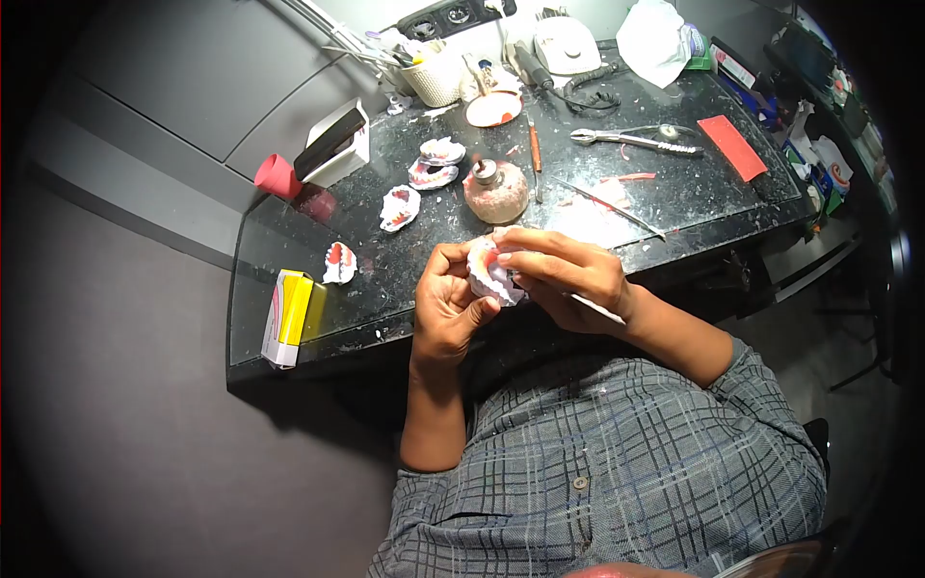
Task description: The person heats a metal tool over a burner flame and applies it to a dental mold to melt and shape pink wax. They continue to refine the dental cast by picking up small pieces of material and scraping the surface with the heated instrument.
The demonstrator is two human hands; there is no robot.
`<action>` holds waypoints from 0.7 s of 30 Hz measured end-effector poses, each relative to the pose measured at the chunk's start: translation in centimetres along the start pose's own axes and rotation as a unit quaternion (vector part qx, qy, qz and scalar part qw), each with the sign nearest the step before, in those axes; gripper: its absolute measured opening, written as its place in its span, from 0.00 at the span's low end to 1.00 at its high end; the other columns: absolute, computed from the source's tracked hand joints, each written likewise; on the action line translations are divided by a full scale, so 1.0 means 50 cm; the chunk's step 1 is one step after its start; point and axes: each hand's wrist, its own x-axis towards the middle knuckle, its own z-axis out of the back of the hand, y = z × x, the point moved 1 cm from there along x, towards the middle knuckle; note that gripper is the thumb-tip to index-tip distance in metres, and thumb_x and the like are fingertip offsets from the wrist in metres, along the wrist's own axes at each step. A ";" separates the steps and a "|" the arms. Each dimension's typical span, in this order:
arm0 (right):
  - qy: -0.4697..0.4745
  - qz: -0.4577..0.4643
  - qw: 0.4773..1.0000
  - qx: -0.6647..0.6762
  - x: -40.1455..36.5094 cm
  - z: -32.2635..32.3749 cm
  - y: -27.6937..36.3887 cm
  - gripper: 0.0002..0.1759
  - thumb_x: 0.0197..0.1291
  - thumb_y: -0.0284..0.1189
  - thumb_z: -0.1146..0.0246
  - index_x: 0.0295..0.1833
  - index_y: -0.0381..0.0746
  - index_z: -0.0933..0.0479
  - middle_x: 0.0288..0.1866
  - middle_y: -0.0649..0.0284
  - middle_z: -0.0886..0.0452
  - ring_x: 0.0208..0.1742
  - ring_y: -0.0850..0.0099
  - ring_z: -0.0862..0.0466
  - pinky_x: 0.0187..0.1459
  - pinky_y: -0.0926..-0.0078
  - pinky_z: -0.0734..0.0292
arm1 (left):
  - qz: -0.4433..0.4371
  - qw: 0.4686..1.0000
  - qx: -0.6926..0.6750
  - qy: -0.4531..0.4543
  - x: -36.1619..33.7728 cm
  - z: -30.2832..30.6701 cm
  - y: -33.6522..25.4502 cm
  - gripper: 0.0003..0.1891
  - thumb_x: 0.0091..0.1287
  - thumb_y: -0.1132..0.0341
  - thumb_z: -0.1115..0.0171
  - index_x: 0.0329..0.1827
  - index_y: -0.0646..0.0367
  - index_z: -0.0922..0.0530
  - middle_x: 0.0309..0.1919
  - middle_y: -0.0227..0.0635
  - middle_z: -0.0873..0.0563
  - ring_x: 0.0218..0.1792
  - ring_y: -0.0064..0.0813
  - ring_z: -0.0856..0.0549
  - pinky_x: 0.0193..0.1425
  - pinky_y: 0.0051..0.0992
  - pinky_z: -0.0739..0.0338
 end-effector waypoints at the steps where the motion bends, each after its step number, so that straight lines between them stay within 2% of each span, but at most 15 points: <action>1: 0.007 0.007 1.000 0.004 0.001 0.000 0.001 0.18 0.61 0.15 0.32 0.57 0.31 0.21 0.54 0.47 0.14 0.51 0.53 0.10 0.53 0.63 0.14 | 0.001 1.000 -0.004 -0.002 0.000 -0.004 -0.003 0.32 0.64 0.68 0.24 0.65 0.70 0.34 0.63 0.49 0.21 0.63 0.33 0.19 0.68 0.32 0.24; 21: 0.010 0.001 1.000 -0.012 -0.002 -0.002 -0.002 0.16 0.59 0.15 0.32 0.54 0.29 0.21 0.54 0.46 0.15 0.49 0.53 0.10 0.48 0.65 0.13 | 0.003 1.000 0.017 -0.007 -0.001 -0.006 -0.001 0.31 0.62 0.70 0.23 0.62 0.67 0.34 0.66 0.51 0.23 0.64 0.33 0.20 0.70 0.33 0.24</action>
